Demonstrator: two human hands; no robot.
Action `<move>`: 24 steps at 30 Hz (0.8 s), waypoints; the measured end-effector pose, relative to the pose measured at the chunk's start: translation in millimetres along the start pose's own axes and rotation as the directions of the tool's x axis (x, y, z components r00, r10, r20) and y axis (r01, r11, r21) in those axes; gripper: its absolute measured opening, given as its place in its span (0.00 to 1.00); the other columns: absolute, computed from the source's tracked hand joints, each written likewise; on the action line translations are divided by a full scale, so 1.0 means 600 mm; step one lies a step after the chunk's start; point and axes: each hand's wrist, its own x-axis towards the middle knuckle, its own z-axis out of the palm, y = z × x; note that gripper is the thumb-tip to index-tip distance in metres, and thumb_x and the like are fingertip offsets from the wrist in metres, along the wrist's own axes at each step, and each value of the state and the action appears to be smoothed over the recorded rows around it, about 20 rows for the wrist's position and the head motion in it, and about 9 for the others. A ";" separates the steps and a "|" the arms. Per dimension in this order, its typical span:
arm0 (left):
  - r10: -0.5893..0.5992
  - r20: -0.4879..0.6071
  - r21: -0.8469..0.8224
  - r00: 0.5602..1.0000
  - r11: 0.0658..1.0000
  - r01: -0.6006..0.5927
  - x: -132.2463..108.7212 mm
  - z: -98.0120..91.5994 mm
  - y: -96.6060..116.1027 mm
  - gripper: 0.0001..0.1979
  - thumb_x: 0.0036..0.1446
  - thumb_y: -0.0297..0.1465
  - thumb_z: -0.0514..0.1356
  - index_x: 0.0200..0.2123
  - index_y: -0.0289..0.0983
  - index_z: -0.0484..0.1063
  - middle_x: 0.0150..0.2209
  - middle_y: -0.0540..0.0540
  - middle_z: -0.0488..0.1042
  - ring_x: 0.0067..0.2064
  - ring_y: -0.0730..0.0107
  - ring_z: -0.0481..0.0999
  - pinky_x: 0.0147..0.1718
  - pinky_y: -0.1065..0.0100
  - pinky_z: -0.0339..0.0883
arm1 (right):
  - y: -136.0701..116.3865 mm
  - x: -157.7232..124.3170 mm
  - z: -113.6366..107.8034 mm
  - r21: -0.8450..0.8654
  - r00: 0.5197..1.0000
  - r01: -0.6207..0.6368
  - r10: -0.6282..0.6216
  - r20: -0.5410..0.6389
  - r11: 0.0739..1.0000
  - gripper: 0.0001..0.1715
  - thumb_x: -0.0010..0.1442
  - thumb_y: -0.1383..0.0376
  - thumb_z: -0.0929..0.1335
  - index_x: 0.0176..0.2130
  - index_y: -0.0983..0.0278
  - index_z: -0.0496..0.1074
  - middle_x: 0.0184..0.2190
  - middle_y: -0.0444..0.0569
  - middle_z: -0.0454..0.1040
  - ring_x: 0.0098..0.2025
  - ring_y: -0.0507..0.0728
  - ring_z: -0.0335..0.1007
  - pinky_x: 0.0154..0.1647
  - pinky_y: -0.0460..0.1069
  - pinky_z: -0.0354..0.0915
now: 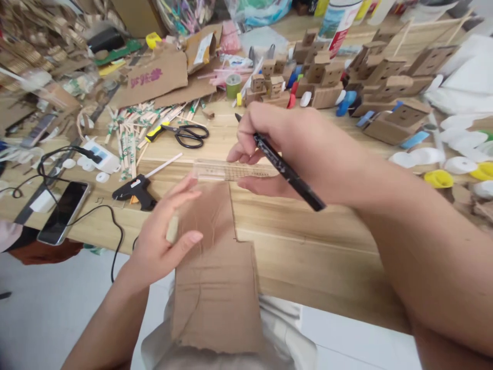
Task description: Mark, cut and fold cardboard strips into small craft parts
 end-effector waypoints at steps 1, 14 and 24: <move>-0.034 -0.061 -0.095 0.998 0.995 0.028 0.005 0.002 0.006 0.23 0.70 0.41 0.61 0.64 0.42 0.66 0.70 0.35 0.67 0.72 0.52 0.64 0.70 0.45 0.59 | -0.010 -0.001 0.000 0.087 1.000 -0.005 0.006 -0.009 0.996 0.20 0.57 0.59 0.76 0.34 0.55 0.60 0.39 0.44 0.81 0.42 0.58 0.80 0.42 0.53 0.74; -0.089 0.055 -0.410 0.995 0.906 0.103 0.108 0.035 0.094 0.29 0.65 0.51 0.63 0.61 0.41 0.67 0.47 0.43 0.77 0.50 0.57 0.79 0.56 0.53 0.73 | -0.080 0.004 0.057 0.709 0.879 0.190 0.204 -0.432 0.679 0.22 0.52 0.69 0.76 0.32 0.55 0.59 0.37 0.36 0.83 0.39 0.53 0.83 0.39 0.49 0.78; -0.166 0.213 0.588 0.963 0.809 0.010 0.045 -0.116 0.025 0.28 0.74 0.38 0.50 0.73 0.43 0.56 0.40 0.45 0.73 0.40 0.61 0.75 0.44 0.60 0.73 | -0.021 0.014 0.004 0.518 0.857 0.005 0.263 -0.442 0.855 0.17 0.62 0.63 0.73 0.33 0.57 0.60 0.35 0.44 0.77 0.44 0.56 0.80 0.46 0.51 0.74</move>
